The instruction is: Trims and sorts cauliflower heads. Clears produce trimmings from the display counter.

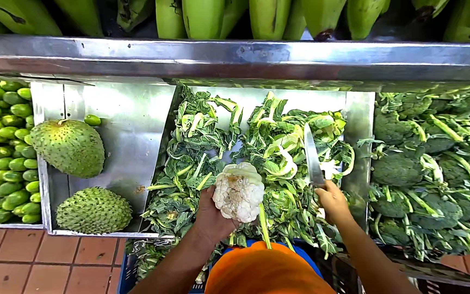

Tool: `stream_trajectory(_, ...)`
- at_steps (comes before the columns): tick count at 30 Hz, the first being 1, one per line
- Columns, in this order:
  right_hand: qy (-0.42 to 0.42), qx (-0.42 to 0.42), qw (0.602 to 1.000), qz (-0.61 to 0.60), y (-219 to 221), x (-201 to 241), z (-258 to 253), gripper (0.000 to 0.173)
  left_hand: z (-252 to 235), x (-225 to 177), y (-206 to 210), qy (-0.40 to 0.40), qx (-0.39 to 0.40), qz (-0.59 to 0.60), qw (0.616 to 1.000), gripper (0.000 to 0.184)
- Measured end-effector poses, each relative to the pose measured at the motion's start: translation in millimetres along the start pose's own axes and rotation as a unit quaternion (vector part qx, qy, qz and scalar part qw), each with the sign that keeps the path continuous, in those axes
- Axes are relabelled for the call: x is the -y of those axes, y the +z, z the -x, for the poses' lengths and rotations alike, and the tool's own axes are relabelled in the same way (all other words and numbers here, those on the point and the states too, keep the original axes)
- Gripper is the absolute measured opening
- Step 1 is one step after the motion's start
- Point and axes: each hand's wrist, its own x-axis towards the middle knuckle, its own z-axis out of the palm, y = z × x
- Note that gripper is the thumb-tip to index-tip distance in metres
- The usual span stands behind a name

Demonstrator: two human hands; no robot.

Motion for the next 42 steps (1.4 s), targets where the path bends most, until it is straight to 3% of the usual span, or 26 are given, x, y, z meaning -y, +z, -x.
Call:
stream_trajectory(2, -0.035, -0.002, 0.999, -0.01, -19, 19, 46, 0.031, -2, -5, -6, 0.024, -0.001, -0.035, 0.999, 0.065)
stream_trajectory(5, -0.1, 0.081, 0.991, -0.026, -56, 49, 119, 0.044, -4, -14, -9, 0.063, -0.027, -0.113, 0.991, 0.06)
stream_trajectory(7, -0.142, 0.135, 0.98, 0.02, -80, 61, 155, 0.046, -5, -19, -12, 0.079, -0.041, -0.16, 0.983, 0.059)
stream_trajectory(11, -0.212, 0.159, 0.955, 0.135, -107, 81, 196, 0.041, -10, -24, -19, 0.108, -0.036, -0.19, 0.975, 0.057)
stream_trajectory(16, -0.228, 0.173, 0.934, 0.212, -111, 84, 207, 0.04, -12, -23, -24, 0.124, -0.032, -0.202, 0.971, 0.06)
stream_trajectory(27, -0.22, 0.198, 0.934, 0.203, -100, 82, 206, 0.038, -8, -22, -22, 0.127, -0.019, -0.219, 0.967, 0.07)
stream_trajectory(42, -0.163, 0.213, 0.949, 0.166, -85, 69, 206, 0.039, -12, -8, -12, 0.096, -0.126, -0.238, 0.958, 0.085)
